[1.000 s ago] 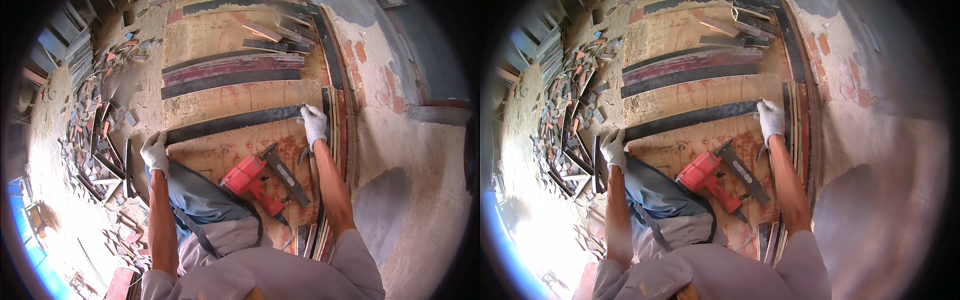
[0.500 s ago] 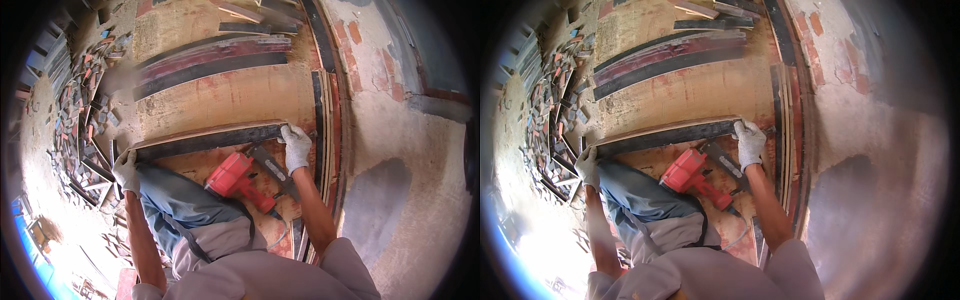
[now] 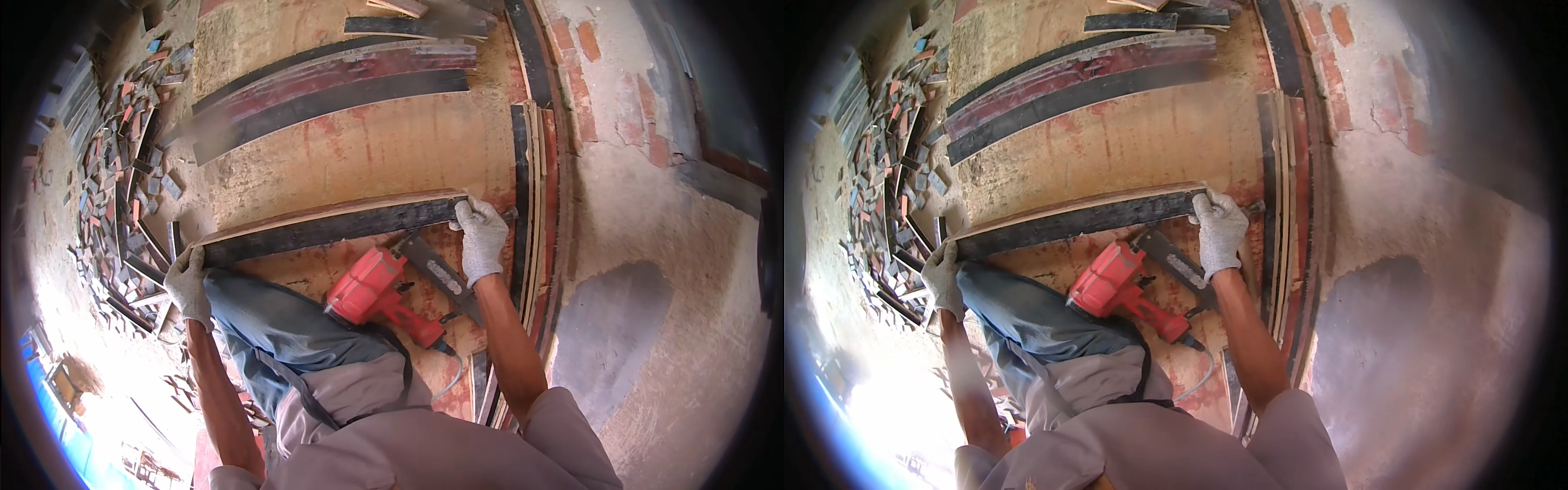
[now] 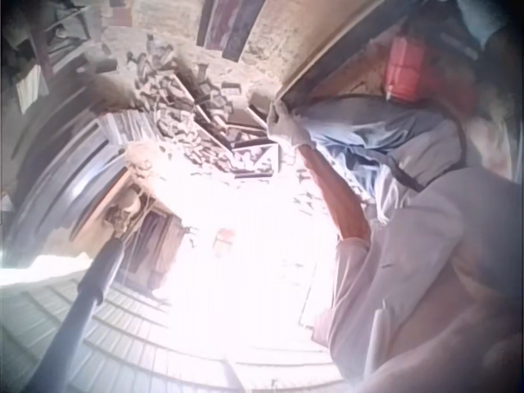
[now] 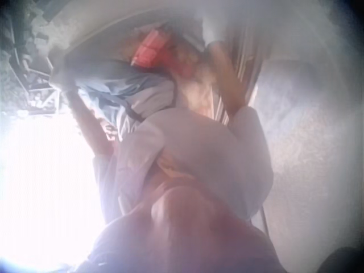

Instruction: The person sits on the floor and installs wooden floorboards one by one. They place each board into position and secure it using a red nail gun. The person repeats this process for several boards, gradually covering the floor area.

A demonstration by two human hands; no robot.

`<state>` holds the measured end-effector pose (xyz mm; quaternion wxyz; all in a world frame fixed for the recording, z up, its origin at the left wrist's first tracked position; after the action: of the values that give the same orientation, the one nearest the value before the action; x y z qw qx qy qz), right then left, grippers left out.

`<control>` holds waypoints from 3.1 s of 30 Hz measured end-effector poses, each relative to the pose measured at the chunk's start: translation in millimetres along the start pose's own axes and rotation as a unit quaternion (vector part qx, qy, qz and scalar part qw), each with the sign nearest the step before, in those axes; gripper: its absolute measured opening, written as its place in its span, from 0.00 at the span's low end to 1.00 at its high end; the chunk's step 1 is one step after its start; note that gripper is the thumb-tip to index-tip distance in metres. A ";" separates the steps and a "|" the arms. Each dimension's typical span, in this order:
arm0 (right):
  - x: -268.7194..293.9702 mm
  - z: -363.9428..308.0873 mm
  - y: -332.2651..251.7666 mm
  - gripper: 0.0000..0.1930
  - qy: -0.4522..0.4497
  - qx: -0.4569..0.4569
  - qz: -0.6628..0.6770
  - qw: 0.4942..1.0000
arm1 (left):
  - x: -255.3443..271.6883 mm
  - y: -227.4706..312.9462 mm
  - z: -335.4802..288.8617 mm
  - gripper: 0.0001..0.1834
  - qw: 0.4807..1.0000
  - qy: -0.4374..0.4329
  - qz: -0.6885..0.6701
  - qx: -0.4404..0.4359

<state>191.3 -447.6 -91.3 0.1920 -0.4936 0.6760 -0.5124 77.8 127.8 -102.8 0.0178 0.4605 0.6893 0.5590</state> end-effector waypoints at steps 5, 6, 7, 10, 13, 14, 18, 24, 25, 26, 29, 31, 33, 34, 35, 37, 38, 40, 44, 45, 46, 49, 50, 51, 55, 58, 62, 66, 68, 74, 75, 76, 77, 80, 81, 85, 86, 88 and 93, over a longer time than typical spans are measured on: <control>-2.2 -4.6 0.4 0.12 0.020 0.006 0.043 0.999 | -0.1 6.3 0.8 0.20 1.000 -0.003 0.012 -0.012; -1.7 -4.5 0.2 0.13 0.020 0.008 0.041 0.999 | -1.6 5.0 1.7 0.20 1.000 -0.004 0.012 -0.012; -2.3 -5.0 -1.5 0.13 0.020 0.011 0.037 0.999 | -1.5 7.5 2.4 0.20 1.000 -0.003 0.013 -0.014; -1.1 -5.5 -2.4 0.12 0.024 0.013 0.028 0.999 | -2.5 8.8 2.1 0.20 1.000 0.009 0.020 -0.012; -1.9 -5.0 0.3 0.12 0.019 -0.002 0.046 0.999 | 0.4 6.4 7.5 0.19 0.999 0.017 0.026 -0.013; -2.0 -5.4 -1.4 0.10 0.024 -0.004 0.038 0.999 | 1.5 4.8 9.9 0.19 0.999 0.018 0.037 -0.020; -4.3 -2.6 -2.1 0.08 0.031 -0.001 0.042 0.999 | -10.4 33.4 -0.1 0.18 0.972 0.066 0.210 -0.083; -2.7 -1.0 2.8 0.09 0.045 -0.018 0.000 0.999 | -160.9 142.4 -142.8 0.34 0.845 -0.110 0.205 -0.481; -5.0 -0.4 -0.7 0.09 0.043 -0.019 -0.001 0.999 | -186.9 150.5 -166.7 0.37 0.793 -0.175 0.196 -0.549; -6.8 -1.9 -4.5 0.09 0.042 -0.020 -0.004 0.999 | -204.0 151.9 -176.6 0.38 0.787 -0.207 0.182 -0.551; -8.2 -3.3 -8.5 0.09 0.044 -0.023 -0.014 0.999 | -230.0 144.7 -181.1 0.36 0.795 -0.254 0.139 -0.534; -6.3 -2.3 -6.5 0.09 0.042 -0.026 -0.006 0.999 | -233.9 138.1 -175.5 0.34 0.803 -0.272 0.158 -0.507; -3.6 -0.1 -0.2 0.08 0.038 -0.029 0.017 0.999 | -236.7 137.3 -174.5 0.34 0.800 -0.273 0.169 -0.506; -4.8 -0.2 -1.0 0.08 0.039 -0.030 0.013 0.999 | -236.1 136.9 -173.9 0.34 0.799 -0.277 0.172 -0.505; -6.4 -0.6 -2.0 0.08 0.039 -0.031 0.010 0.999 | -236.6 136.9 -174.1 0.35 0.798 -0.280 0.174 -0.504; -8.1 -1.2 -4.9 0.07 0.041 -0.033 0.003 0.999 | -236.9 138.4 -173.0 0.33 0.802 -0.280 0.172 -0.498; -7.1 -0.8 -4.6 0.07 0.040 -0.035 0.000 0.999 | -236.9 139.3 -172.8 0.33 0.802 -0.278 0.172 -0.500; -6.2 -1.1 -4.3 0.07 0.037 -0.038 -0.004 0.999 | -237.1 142.9 -172.8 0.30 0.802 -0.275 0.162 -0.504; -7.0 -4.0 -10.9 0.08 0.042 -0.044 -0.008 0.998 | -239.1 149.9 -172.1 0.20 0.821 -0.254 0.125 -0.495; -7.4 -4.7 -12.4 0.09 0.043 -0.043 -0.004 0.998 | -240.3 150.2 -171.7 0.17 0.830 -0.246 0.115 -0.488; -6.7 -5.2 -14.5 0.09 0.045 -0.041 0.001 0.998 | -242.1 148.8 -170.0 0.14 0.841 -0.240 0.114 -0.471; -0.2 -3.0 -9.1 0.16 -0.006 -0.039 -0.035 0.999 | -247.1 145.4 -167.6 0.08 0.865 -0.233 0.118 -0.428; 1.1 -12.8 -24.4 0.19 0.014 0.060 -0.097 0.993 | -246.6 145.6 -165.6 0.08 0.870 -0.230 0.127 -0.418; 4.3 -36.1 -40.3 0.21 0.034 0.157 -0.157 0.974 | -245.0 145.2 -163.8 0.07 0.874 -0.227 0.135 -0.408; -0.9 -153.1 -54.1 0.47 -0.142 0.328 -0.431 0.829 | -244.3 148.6 -164.3 0.06 0.870 -0.221 0.133 -0.420; -11.7 -187.3 12.6 0.57 -0.232 0.131 -0.531 0.804 | -246.5 148.4 -166.1 0.06 0.869 -0.216 0.139 -0.422; -31.0 -181.1 61.8 0.57 -0.180 0.102 -0.500 0.841 | -246.0 145.5 -166.0 0.07 0.872 -0.212 0.141 -0.418; -7.8 -176.7 13.9 0.52 -0.228 -0.032 -0.436 0.870 | -245.6 146.9 -165.2 0.07 0.875 -0.208 0.151 -0.411; 14.0 -168.7 -25.9 0.44 -0.254 0.110 -0.389 0.879 | -244.4 146.3 -165.2 0.07 0.879 -0.204 0.153 -0.403; 75.3 -126.1 -98.9 0.09 -0.190 -0.192 -0.179 0.946 | -243.4 147.5 -165.0 0.07 0.880 -0.209 0.153 -0.399; 76.1 -119.0 -111.7 0.11 -0.165 -0.186 -0.165 0.954 | -242.2 147.4 -164.7 0.07 0.881 -0.215 0.153 -0.394; 74.7 -111.7 -116.9 0.11 -0.156 -0.187 -0.155 0.958 | -242.3 148.1 -165.0 0.07 0.879 -0.211 0.155 -0.399; 73.3 -104.9 -120.7 0.12 -0.148 -0.187 -0.144 0.960 | -242.3 148.5 -165.3 0.07 0.877 -0.208 0.156 -0.404; 68.8 -91.2 -126.6 0.12 -0.140 -0.170 -0.158 0.962 | -244.5 146.7 -164.0 0.07 0.877 -0.213 0.165 -0.398; 68.4 -88.6 -127.1 0.12 -0.140 -0.162 -0.170 0.962 | -245.1 145.1 -163.9 0.07 0.878 -0.217 0.168 -0.393; 69.0 -85.3 -119.4 0.06 -0.148 -0.179 -0.155 0.960 | -244.3 147.5 -164.8 0.07 0.873 -0.210 0.163 -0.408; 67.5 -85.7 -120.3 0.07 -0.149 -0.181 -0.155 0.960 | -244.3 148.5 -165.1 0.07 0.875 -0.212 0.163 -0.403; 63.7 -87.7 -125.5 0.11 -0.149 -0.184 -0.156 0.959 | -244.5 147.3 -164.7 0.07 0.877 -0.211 0.159 -0.402; 63.1 -87.4 -127.4 0.11 -0.148 -0.193 -0.162 0.956 | -243.9 146.6 -164.4 0.07 0.879 -0.214 0.143 -0.402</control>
<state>156.7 -456.6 71.7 0.1056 -0.6944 0.6373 -0.3171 219.5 -163.1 -45.4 0.2682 0.6155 0.3113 0.6725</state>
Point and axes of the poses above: each hand's wrist, its own z-axis towards the middle knuckle, its own x-axis out of the back of the hand, y = z × x, the point moved 7 cm from there along z, towards the middle knuckle, and after that the axes turned 6 degrees about y, right-handed, at the moved point
